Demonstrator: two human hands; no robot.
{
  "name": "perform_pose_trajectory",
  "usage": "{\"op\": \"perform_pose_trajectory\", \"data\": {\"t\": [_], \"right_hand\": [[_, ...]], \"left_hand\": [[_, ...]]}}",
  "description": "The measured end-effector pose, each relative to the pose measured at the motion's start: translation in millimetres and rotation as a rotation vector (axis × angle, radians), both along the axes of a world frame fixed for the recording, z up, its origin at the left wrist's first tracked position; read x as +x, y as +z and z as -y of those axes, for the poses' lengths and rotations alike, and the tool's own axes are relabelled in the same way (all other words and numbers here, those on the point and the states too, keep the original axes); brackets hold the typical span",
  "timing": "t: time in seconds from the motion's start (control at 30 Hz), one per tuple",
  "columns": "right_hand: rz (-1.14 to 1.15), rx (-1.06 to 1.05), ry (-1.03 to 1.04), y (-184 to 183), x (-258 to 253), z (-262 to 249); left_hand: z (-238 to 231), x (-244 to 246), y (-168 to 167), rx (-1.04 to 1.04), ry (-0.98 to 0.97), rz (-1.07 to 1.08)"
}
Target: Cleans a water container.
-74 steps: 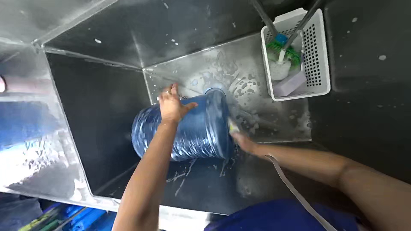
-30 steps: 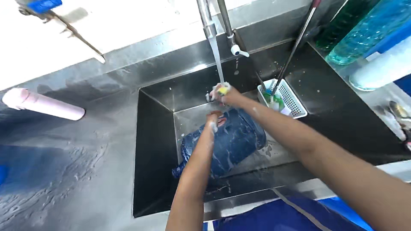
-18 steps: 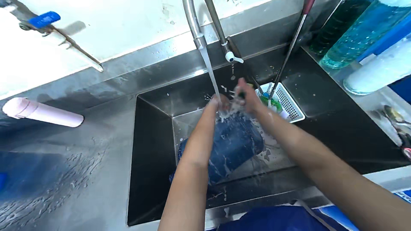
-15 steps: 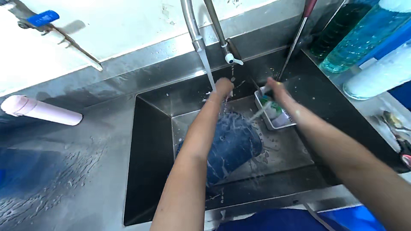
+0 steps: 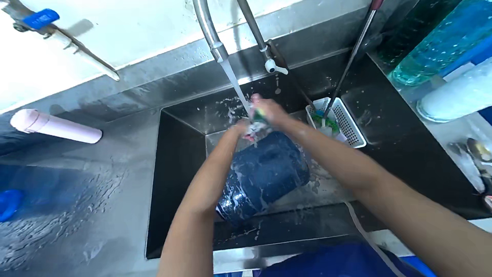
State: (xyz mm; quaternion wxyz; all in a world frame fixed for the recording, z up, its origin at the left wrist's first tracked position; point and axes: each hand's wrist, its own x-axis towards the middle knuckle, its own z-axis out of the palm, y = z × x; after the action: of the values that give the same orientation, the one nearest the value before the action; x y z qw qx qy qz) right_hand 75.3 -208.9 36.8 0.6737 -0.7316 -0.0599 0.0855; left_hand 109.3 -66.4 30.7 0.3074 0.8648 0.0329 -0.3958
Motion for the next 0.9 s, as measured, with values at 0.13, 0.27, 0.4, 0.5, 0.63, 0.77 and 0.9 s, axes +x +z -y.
{"op": "perform_pose_trajectory", "data": {"t": [0.13, 0.27, 0.4, 0.5, 0.63, 0.77, 0.9], "right_hand": [[-0.047, -0.801, 0.088, -65, 33, 148], [0.193, -0.431, 0.004, 81, 39, 85], [0.035, 0.236, 0.265, 184, 42, -5], [0.017, 0.342, 0.331, 185, 38, 17], [0.118, -0.072, 0.117, 136, 62, 76], [-0.159, -0.365, -0.048, 29, 114, 81], [-0.055, -0.970, 0.047, 41, 102, 70]], "left_hand": [[22, 14, 28, 0.176, -0.379, 0.062], [73, 36, 27, 0.299, -0.443, 0.120], [99, 46, 35, 0.307, -0.427, 0.068], [81, 44, 48, 0.214, -0.429, 0.045], [63, 20, 36, 0.147, -0.453, -0.010], [100, -43, -42, 0.151, -0.893, 0.121], [121, -80, -111, 0.217, -1.082, 0.181]]}}
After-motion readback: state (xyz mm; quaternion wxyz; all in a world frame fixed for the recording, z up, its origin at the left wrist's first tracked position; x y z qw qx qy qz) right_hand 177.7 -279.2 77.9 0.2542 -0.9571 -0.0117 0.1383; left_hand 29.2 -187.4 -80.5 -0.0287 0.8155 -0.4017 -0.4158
